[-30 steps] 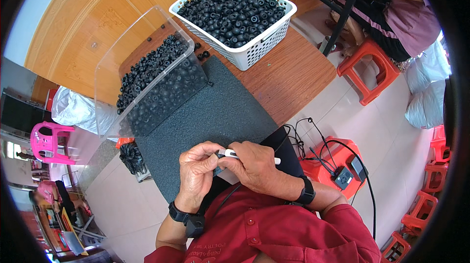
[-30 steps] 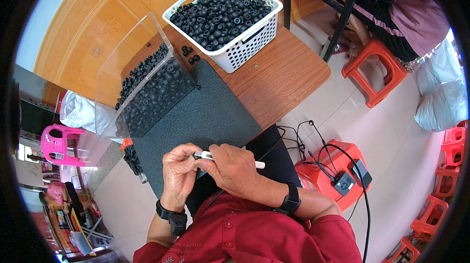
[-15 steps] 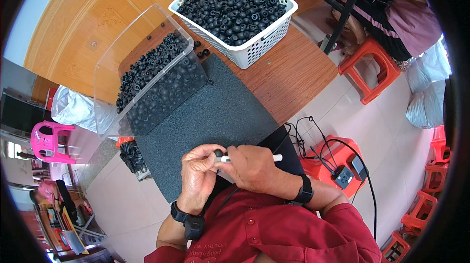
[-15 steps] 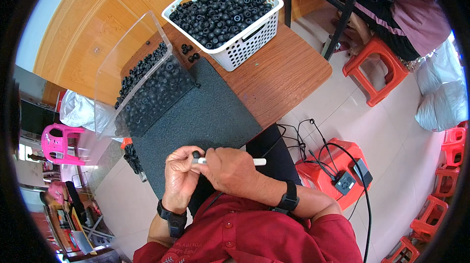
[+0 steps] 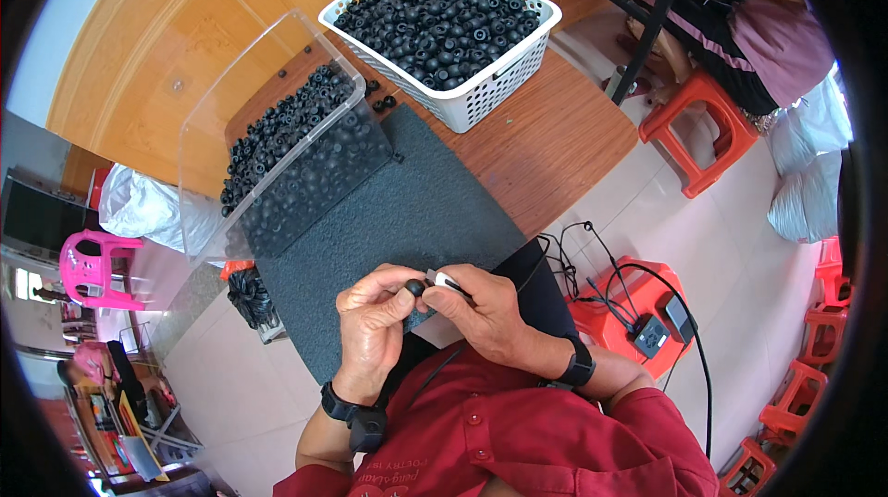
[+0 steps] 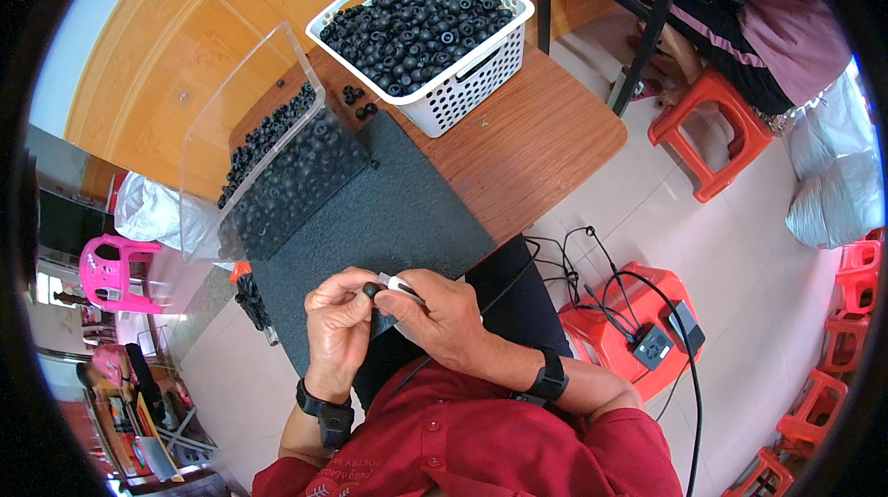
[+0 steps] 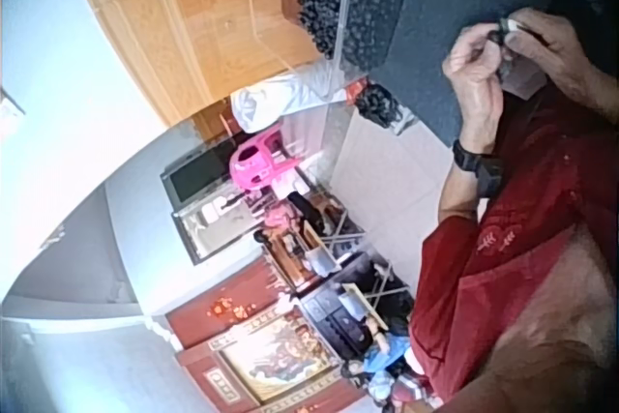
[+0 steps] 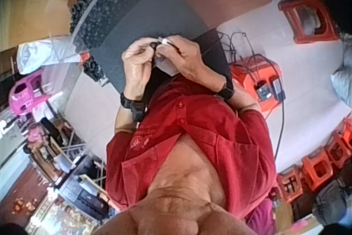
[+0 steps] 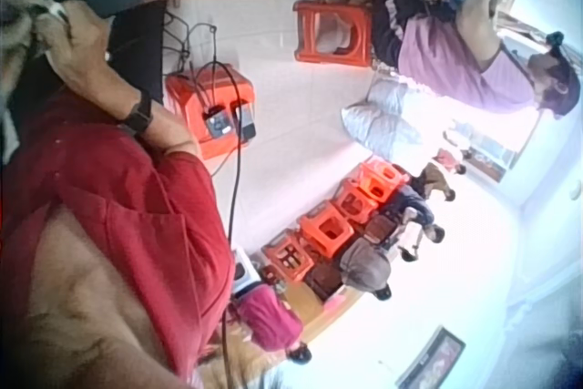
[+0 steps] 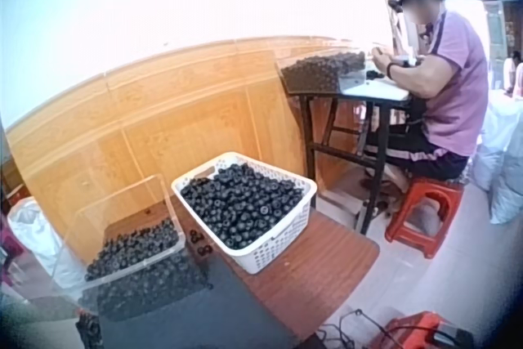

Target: Manually assembling small black rubber caps onto white plastic inserts.

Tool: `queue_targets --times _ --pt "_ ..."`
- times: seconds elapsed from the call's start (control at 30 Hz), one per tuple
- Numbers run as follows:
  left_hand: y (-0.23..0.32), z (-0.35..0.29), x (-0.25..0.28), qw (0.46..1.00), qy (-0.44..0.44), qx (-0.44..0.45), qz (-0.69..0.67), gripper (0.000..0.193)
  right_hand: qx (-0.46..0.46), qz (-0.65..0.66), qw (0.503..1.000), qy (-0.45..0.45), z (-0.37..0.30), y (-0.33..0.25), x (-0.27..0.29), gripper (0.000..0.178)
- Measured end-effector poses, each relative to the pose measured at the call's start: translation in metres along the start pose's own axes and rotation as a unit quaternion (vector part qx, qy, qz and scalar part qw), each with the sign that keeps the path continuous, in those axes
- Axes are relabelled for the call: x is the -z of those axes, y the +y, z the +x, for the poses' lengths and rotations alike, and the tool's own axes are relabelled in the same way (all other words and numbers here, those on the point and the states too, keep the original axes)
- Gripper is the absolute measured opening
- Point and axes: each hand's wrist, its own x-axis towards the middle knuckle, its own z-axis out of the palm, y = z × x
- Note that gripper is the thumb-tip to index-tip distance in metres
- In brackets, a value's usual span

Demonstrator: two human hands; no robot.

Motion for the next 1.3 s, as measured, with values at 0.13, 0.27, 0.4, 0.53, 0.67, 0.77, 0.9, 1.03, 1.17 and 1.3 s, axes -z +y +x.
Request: queue_targets --times 0.13,0.27,0.4,0.53,0.67,0.77,0.9,1.03,1.17,1.3 --pt "0.0 0.0 -0.004 0.999 -0.008 -0.024 0.024 0.022 -0.063 0.019 0.997 -0.027 0.001 -0.005 0.004 0.023" --pt "-0.003 0.0 -0.002 0.999 -0.033 -0.001 -0.02 0.024 -0.106 0.039 0.993 -0.044 -0.001 -0.014 0.01 0.023" --pt "0.007 0.003 -0.009 0.998 -0.06 0.019 -0.031 0.023 -0.097 0.092 0.991 -0.027 0.0 -0.015 0.014 0.021" --pt "0.033 0.019 -0.021 0.998 -0.044 0.005 0.042 0.028 -0.131 0.101 0.986 -0.014 -0.006 -0.01 0.015 0.017" --pt "0.078 0.064 -0.046 0.986 -0.058 -0.041 0.151 0.029 -0.152 0.109 0.982 -0.014 -0.006 -0.015 0.02 0.021" --pt "0.109 0.13 -0.069 0.974 -0.085 -0.067 0.2 0.031 -0.153 0.103 0.983 -0.012 -0.006 -0.016 0.023 0.024" --pt "0.152 0.212 -0.098 0.973 -0.087 -0.109 0.186 0.037 -0.132 0.088 0.987 -0.017 -0.005 -0.025 0.023 0.023" --pt "0.172 0.219 -0.102 0.938 -0.049 -0.153 0.309 0.039 -0.148 0.093 0.984 -0.028 -0.006 -0.02 0.031 0.019" --pt "0.184 0.205 -0.059 0.905 -0.016 -0.127 0.406 0.03 -0.175 0.144 0.973 -0.03 -0.009 -0.013 0.033 0.018" --pt "0.188 0.196 0.021 0.88 -0.018 -0.056 0.472 0.016 -0.134 0.157 0.977 -0.051 -0.004 -0.013 0.023 0.018"
